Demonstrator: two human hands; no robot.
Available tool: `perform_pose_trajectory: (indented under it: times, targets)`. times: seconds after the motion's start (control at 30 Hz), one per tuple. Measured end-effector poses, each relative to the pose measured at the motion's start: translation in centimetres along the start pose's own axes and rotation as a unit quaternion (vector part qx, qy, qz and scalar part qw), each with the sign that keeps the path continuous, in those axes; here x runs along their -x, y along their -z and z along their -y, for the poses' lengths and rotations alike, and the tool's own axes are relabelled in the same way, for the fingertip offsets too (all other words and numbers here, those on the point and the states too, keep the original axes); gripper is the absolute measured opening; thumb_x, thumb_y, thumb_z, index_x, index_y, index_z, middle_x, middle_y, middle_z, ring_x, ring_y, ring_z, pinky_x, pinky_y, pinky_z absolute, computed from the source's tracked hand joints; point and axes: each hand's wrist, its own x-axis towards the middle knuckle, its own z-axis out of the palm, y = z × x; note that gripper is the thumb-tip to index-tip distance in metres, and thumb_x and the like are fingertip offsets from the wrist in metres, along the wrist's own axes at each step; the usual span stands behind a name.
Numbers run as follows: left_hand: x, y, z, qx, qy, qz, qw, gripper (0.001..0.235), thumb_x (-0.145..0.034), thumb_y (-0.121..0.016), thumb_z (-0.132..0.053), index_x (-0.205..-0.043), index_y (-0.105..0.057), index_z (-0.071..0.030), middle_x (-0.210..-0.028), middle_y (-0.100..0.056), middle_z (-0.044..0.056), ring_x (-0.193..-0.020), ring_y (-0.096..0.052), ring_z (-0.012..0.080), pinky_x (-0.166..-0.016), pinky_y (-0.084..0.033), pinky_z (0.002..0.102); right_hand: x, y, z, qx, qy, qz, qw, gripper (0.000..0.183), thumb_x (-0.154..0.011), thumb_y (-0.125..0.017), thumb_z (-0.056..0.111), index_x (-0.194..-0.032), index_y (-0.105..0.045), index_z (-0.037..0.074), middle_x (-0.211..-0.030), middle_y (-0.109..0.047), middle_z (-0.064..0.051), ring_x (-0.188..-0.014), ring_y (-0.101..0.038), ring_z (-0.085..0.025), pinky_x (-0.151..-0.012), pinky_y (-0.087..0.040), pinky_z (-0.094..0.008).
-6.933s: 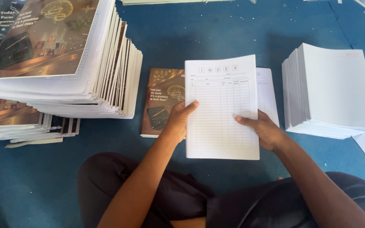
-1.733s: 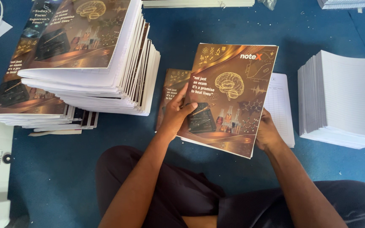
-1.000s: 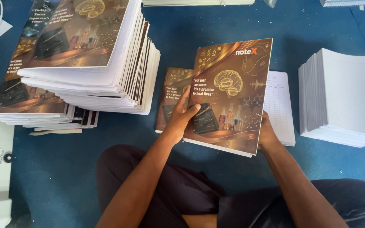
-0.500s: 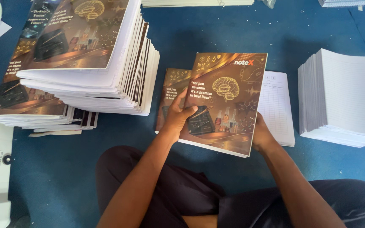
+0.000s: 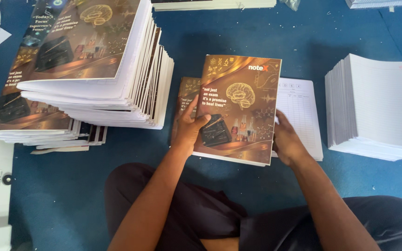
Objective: The person sits on the floor and repeatedly inserts loose index sheets into the front of brown-covered notebooks, then stacks the completed units. The person handles notebooks and index sheets by hand, opening covers and sliding sheets inside before placing each finished notebook on a growing pile.
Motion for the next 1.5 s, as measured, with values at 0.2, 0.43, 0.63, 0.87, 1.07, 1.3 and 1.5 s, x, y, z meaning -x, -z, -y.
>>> perform_pose_trajectory:
  times: [0.2, 0.43, 0.63, 0.87, 1.07, 1.3, 1.5]
  targets:
    - [-0.1, 0.1, -0.1, 0.054, -0.034, 0.02, 0.998, 0.083, -0.081, -0.077, -0.002, -0.156, -0.042, -0.01, -0.136, -0.065, 0.013, -0.115, -0.066, 0.0189, -0.102, -0.051, 0.031, 1.1, -0.2, 1.1, -0.161, 0.025, 0.103, 0.981, 0.068, -0.103, -0.041, 0.047, -0.152, -0.039, 0.0, -0.134, -0.058, -0.024, -0.117, -0.063, -0.03, -0.097, -0.054, -0.046]
    - [-0.1, 0.4, -0.7, 0.051, -0.024, 0.012, 0.998, 0.082, -0.082, -0.074, 0.0, -0.157, -0.041, -0.012, -0.138, -0.064, 0.013, -0.118, -0.065, 0.0191, -0.102, -0.051, 0.031, 1.3, -1.0, -0.3, 0.0, 0.034, 0.105, 0.994, 0.058, -0.092, -0.063, 0.017, -0.148, -0.047, 0.014, -0.115, -0.063, -0.008, -0.099, -0.061, -0.018, -0.084, -0.056, -0.042]
    - [-0.9, 1.1, -0.5, 0.006, -0.015, 0.032, 0.999, 0.075, -0.09, -0.07, -0.023, -0.158, -0.041, -0.019, -0.149, -0.052, 0.013, -0.128, -0.052, 0.0224, -0.106, -0.042, 0.04, 0.7, -0.8, 0.0, -0.072, 0.102, 0.095, 0.988, 0.051, -0.089, -0.067, 0.006, -0.138, -0.057, 0.01, -0.097, -0.066, 0.001, -0.079, -0.053, -0.008, -0.073, -0.05, -0.024]
    - [-3.8, 3.7, -0.2, 0.099, 0.115, 0.032, 0.988, 0.075, -0.095, -0.04, -0.064, -0.152, -0.036, -0.017, -0.157, -0.042, 0.005, -0.138, -0.05, 0.028, -0.107, -0.046, 0.057, 2.2, -0.8, 4.9, -0.129, 0.137, 0.084, 0.978, 0.03, -0.093, -0.067, 0.006, -0.122, -0.061, 0.011, -0.082, -0.055, 0.004, -0.07, -0.049, -0.005, -0.062, -0.048, -0.022]
    - [-4.5, 4.4, 1.6, 0.024, 0.175, 0.031, 0.984, 0.079, -0.096, -0.039, -0.065, -0.146, -0.046, -0.005, -0.14, -0.059, 0.02, -0.123, -0.062, 0.0341, -0.101, -0.051, 0.054, 2.7, -4.8, 11.1, -0.194, 0.204, 0.179, 0.943, 0.024, -0.098, -0.065, 0.007, -0.121, -0.06, 0.009, -0.077, -0.051, 0.004, -0.065, -0.051, -0.006, -0.058, -0.05, -0.021]
    - [-4.4, 4.4, 2.1, 0.01, 0.189, 0.021, 0.982, 0.077, -0.09, -0.055, -0.061, -0.144, -0.049, -0.005, -0.136, -0.062, 0.021, -0.12, -0.063, 0.036, -0.1, -0.053, 0.054, 3.0, -12.2, 16.7, -0.194, 0.246, 0.249, 0.916, 0.019, -0.099, -0.064, 0.009, -0.117, -0.06, 0.007, -0.075, -0.051, 0.003, -0.063, -0.054, -0.009, -0.056, -0.054, -0.026]
    - [-4.1, 4.4, 2.4, 0.011, 0.173, 0.03, 0.984, 0.075, -0.086, -0.068, -0.051, -0.14, -0.052, -0.001, -0.132, -0.063, 0.025, -0.12, -0.065, 0.039, -0.098, -0.055, 0.055, 2.0, -19.3, 19.5, -0.229, 0.294, 0.332, 0.867, 0.014, -0.106, -0.068, 0.007, -0.113, -0.057, 0.002, -0.082, -0.053, -0.001, -0.075, -0.058, -0.012, -0.076, -0.061, -0.031]
